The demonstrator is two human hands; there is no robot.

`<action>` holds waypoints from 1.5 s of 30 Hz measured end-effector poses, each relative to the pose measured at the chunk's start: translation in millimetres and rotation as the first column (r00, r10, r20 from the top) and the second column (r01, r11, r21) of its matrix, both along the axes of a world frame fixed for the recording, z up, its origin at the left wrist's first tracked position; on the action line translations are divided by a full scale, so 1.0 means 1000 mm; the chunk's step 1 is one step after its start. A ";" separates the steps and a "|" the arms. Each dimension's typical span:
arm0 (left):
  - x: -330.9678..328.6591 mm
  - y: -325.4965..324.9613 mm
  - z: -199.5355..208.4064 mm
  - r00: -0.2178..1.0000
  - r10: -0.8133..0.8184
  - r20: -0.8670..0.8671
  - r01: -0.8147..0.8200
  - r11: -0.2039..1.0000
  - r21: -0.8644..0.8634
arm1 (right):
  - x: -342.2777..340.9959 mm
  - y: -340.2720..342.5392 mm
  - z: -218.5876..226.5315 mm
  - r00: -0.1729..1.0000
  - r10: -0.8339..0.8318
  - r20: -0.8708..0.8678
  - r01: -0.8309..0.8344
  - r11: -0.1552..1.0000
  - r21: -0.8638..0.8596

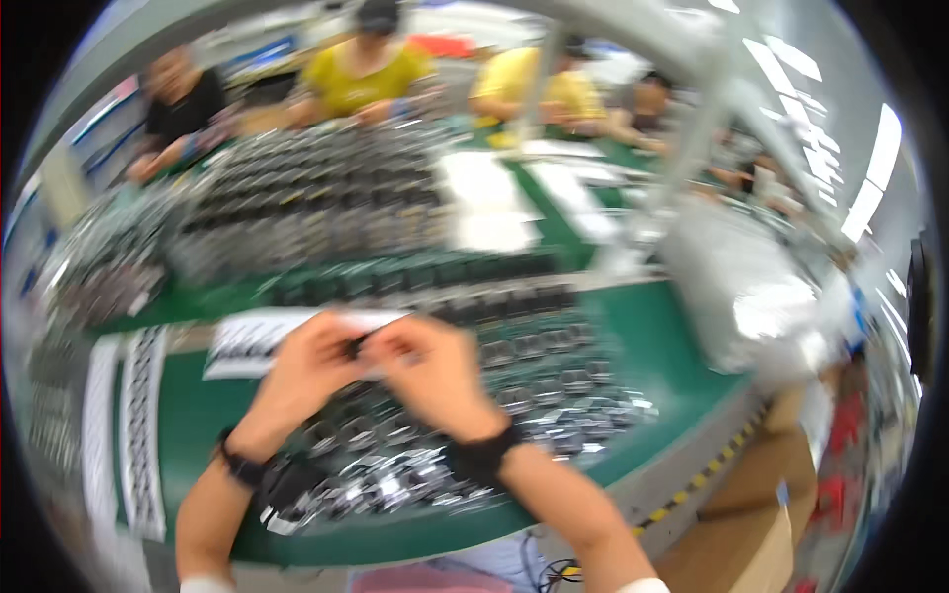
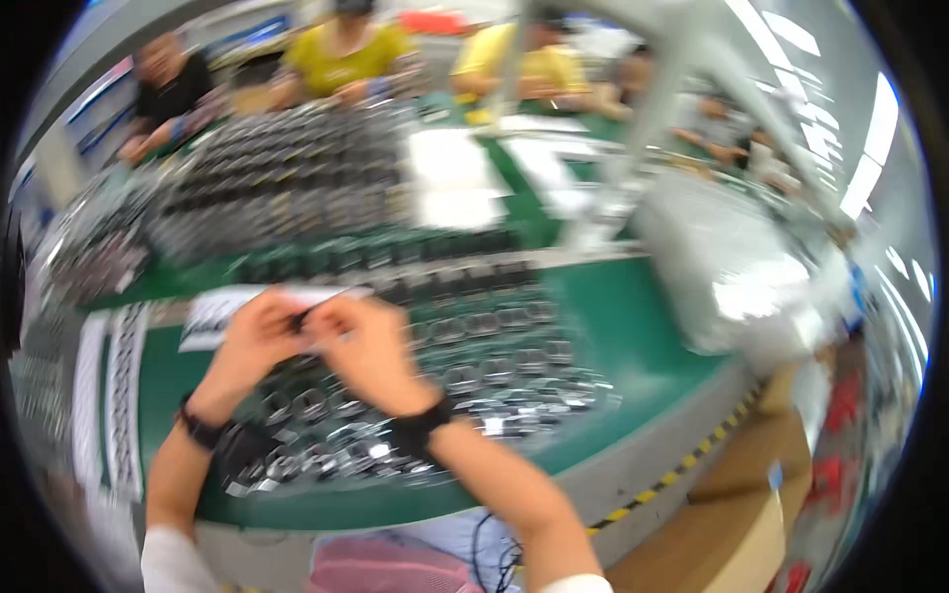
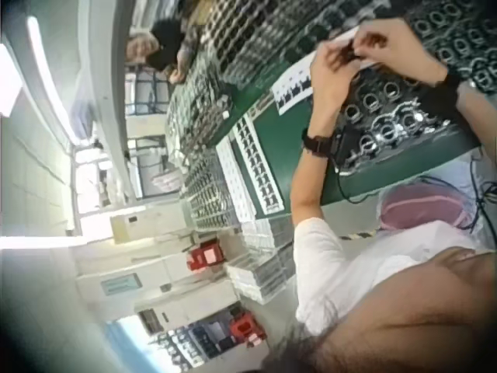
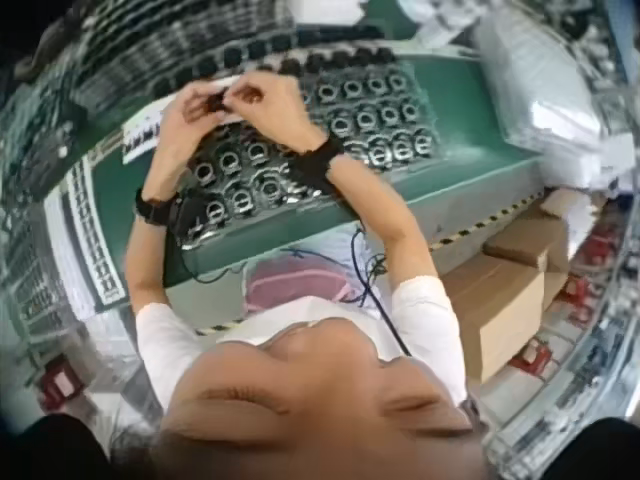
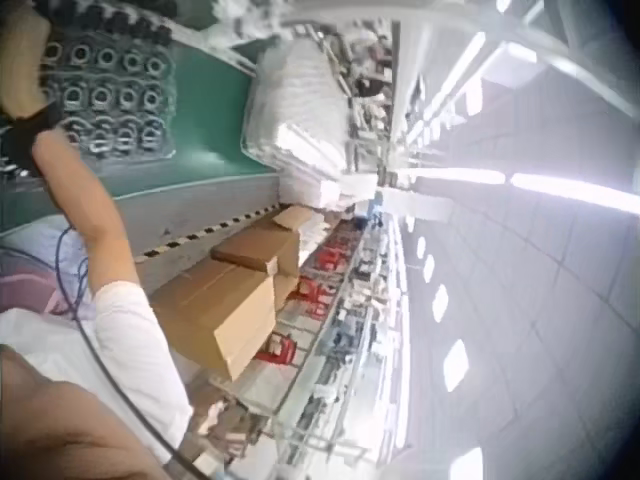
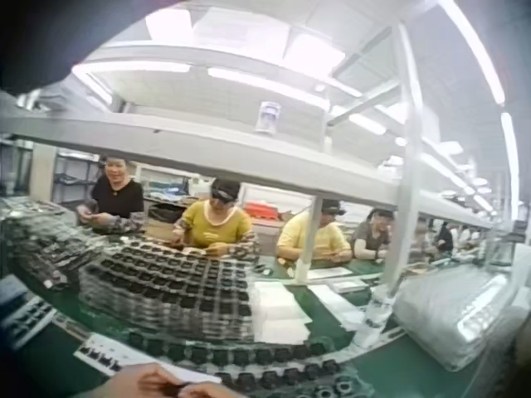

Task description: Applying labels and assembling small electronic components on a production line.

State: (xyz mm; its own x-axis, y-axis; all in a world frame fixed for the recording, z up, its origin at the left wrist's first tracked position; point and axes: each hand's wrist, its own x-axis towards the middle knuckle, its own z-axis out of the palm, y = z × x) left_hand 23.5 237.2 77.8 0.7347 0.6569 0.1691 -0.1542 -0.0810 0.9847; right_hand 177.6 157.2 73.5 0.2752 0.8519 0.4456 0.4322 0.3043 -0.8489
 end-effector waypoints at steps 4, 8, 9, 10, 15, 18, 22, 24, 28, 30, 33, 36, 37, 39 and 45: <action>-0.021 0.000 0.004 0.990 0.137 -0.043 -0.135 0.990 0.043 | -0.018 0.007 -0.001 0.990 0.087 -0.112 -0.074 0.991 0.112; -0.015 0.000 0.003 0.993 0.105 -0.046 -0.104 0.994 0.017 | -0.014 0.000 0.001 0.994 0.073 -0.087 -0.055 0.980 0.194; -0.012 -0.001 0.004 0.991 0.130 -0.041 -0.128 0.991 0.049 | -0.012 -0.004 0.005 0.993 0.084 -0.087 -0.068 0.983 0.173; -0.010 -0.002 0.006 0.986 0.164 -0.036 -0.160 0.984 0.079 | -0.012 -0.006 0.009 0.991 0.104 -0.088 -0.089 0.984 0.151; -0.005 -0.009 0.009 0.953 0.277 -0.124 -0.267 0.960 0.090 | -0.014 -0.012 0.008 0.974 0.160 -0.161 -0.138 0.981 0.137; -0.009 0.003 0.002 0.958 0.277 -0.069 -0.261 0.947 0.187 | -0.018 -0.009 0.007 0.963 0.174 -0.207 -0.145 0.979 0.146; -0.018 0.015 0.000 0.954 0.296 -0.055 -0.270 0.922 0.279 | -0.017 -0.001 0.005 0.976 0.080 -0.200 -0.043 0.982 0.182; -0.026 0.022 0.002 0.945 0.314 -0.092 -0.271 0.909 0.318 | -0.016 -0.003 0.004 0.979 0.024 -0.205 0.015 0.982 0.187; -0.049 -0.006 0.021 0.908 0.392 -0.147 -0.326 0.882 0.339 | -0.014 0.000 0.000 0.991 -0.046 -0.127 0.068 0.982 0.177; -0.056 -0.038 0.054 0.886 0.457 -0.085 -0.419 0.864 0.280 | -0.017 0.000 0.004 0.992 -0.030 -0.120 0.053 0.979 0.196; -0.063 -0.051 0.060 0.852 0.485 -0.195 -0.399 0.845 0.357 | -0.013 -0.001 0.002 0.992 -0.028 -0.124 0.047 0.988 0.146; -0.103 -0.042 0.042 0.818 0.449 -0.360 -0.289 0.861 0.418 | -0.016 0.007 -0.002 0.997 -0.058 -0.057 0.069 0.974 0.214; -0.108 -0.045 0.040 0.796 0.473 -0.377 -0.286 0.844 0.454 | -0.015 0.006 0.001 0.999 -0.051 -0.016 0.053 0.970 0.239; -0.099 -0.049 0.030 0.766 0.545 -0.341 -0.361 0.803 0.474 | 0.001 -0.012 0.032 0.857 -0.123 0.500 0.026 0.980 0.196; -0.109 -0.051 0.027 0.653 0.616 -0.442 -0.243 0.722 0.647 | 0.013 -0.110 0.129 0.822 -0.129 0.555 -0.119 0.914 0.389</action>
State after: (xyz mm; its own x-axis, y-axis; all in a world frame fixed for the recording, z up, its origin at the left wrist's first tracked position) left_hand -85.8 186.7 105.2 0.4410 0.8735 0.2059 0.6256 -0.4637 0.6274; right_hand 190.9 47.1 202.0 -0.1232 0.5708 0.8118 0.7918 0.5496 -0.2663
